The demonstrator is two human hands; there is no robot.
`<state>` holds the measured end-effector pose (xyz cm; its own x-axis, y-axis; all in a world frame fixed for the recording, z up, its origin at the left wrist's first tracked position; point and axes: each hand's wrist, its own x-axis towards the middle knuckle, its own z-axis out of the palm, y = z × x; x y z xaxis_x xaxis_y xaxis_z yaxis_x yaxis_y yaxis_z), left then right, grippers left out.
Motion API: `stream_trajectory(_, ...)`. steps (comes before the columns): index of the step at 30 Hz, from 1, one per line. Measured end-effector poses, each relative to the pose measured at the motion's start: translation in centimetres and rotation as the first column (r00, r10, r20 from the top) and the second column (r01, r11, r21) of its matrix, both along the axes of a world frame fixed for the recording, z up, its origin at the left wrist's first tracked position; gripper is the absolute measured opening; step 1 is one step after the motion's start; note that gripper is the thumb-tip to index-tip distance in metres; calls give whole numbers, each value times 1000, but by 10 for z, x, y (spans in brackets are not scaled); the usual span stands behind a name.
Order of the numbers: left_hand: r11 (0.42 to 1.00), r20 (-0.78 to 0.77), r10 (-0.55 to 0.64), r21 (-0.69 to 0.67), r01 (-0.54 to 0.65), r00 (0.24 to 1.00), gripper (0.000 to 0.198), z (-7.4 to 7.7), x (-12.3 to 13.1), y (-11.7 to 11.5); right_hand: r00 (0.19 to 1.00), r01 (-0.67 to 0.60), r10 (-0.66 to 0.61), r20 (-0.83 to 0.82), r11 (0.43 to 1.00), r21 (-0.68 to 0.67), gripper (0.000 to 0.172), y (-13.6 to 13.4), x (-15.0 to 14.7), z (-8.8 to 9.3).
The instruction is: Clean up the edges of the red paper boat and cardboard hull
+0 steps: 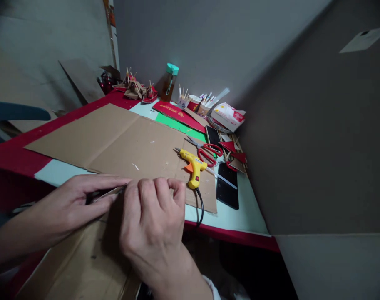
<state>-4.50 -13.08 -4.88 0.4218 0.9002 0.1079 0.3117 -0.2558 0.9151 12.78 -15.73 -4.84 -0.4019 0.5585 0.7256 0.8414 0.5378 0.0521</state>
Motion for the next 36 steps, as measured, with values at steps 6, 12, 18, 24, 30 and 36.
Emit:
stream_trajectory(6,999,-26,-44,-20,43,999,39,-4,0,1,998,32,-33,46,999,16,22,11,5,4)
stream_trajectory(12,987,-26,64,-148,-67,998,34,-13,-5,3,900,-17,-101,-423,964,-266,12,13,29,29)
stream_trajectory(18,985,16,5,-175,-2,1000,25,-8,-5,18,941,115,-246,-232,878,-465,36,-13,92,30)
stream_trajectory(24,990,-72,2,-137,-12,997,24,-9,0,23,829,518,-448,334,841,-157,41,-27,117,24)
stream_trajectory(30,996,-165,69,-45,-78,984,24,-3,10,20,992,19,-39,-123,987,-158,8,-14,34,14)
stream_trajectory(36,1000,-153,10,-27,-14,988,23,2,19,16,998,-46,52,37,989,-139,27,7,12,11)
